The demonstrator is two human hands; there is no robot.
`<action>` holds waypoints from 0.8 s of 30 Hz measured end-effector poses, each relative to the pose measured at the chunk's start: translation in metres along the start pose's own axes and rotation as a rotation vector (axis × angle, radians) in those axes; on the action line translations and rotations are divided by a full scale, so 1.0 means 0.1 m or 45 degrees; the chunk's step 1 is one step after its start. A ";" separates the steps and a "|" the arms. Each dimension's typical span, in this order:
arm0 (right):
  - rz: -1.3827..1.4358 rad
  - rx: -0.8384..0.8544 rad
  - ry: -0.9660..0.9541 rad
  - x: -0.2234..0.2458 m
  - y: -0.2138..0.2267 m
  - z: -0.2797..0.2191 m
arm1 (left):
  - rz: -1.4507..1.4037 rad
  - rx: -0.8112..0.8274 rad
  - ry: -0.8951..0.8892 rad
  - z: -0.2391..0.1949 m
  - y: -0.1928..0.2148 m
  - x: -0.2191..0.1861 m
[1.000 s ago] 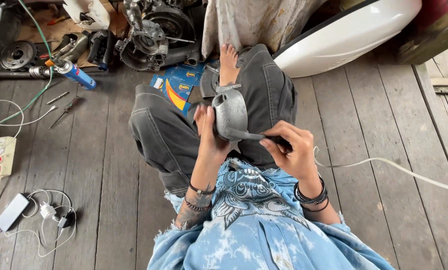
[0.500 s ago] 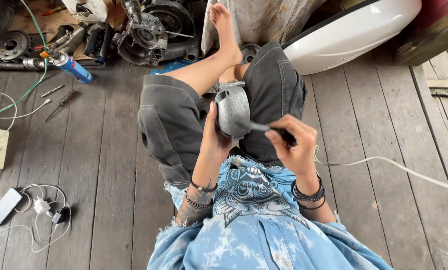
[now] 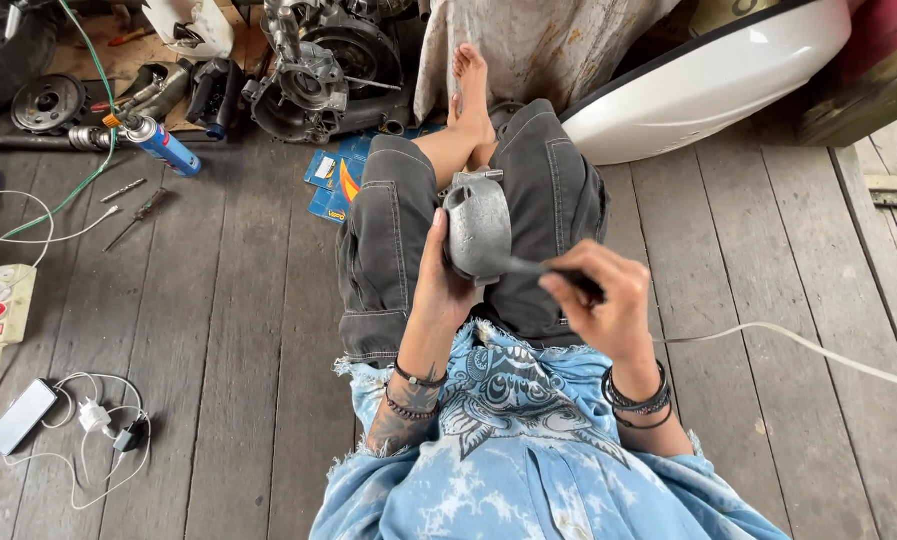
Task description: Scraping old gasket material and debris from a motorcycle engine component using a small handheld tool.
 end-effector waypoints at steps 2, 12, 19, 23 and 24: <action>0.010 0.088 -0.032 -0.06 -0.09 -0.06 | 0.024 0.001 -0.009 -0.04 -0.03 -0.03; 0.053 0.030 0.013 0.06 -0.05 0.00 | -0.021 -0.094 0.058 -0.18 -0.04 -0.03; 0.034 -0.085 0.051 0.06 0.15 0.10 | 0.016 -0.069 0.107 -0.22 -0.19 -0.07; 0.078 -0.011 0.043 0.08 0.03 0.04 | 0.033 -0.091 0.119 -0.12 -0.03 0.04; 0.081 0.022 0.029 0.08 0.00 0.03 | 0.023 -0.106 0.117 -0.14 -0.02 0.03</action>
Point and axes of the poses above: each hand's wrist, its own z-axis towards the middle knuckle, its own y-axis out of the back of the hand, x = y × z, the point moved 8 cm from there along z, towards the middle knuckle, and after that the axes turned 15 degrees about z, right-handed, at the moved point
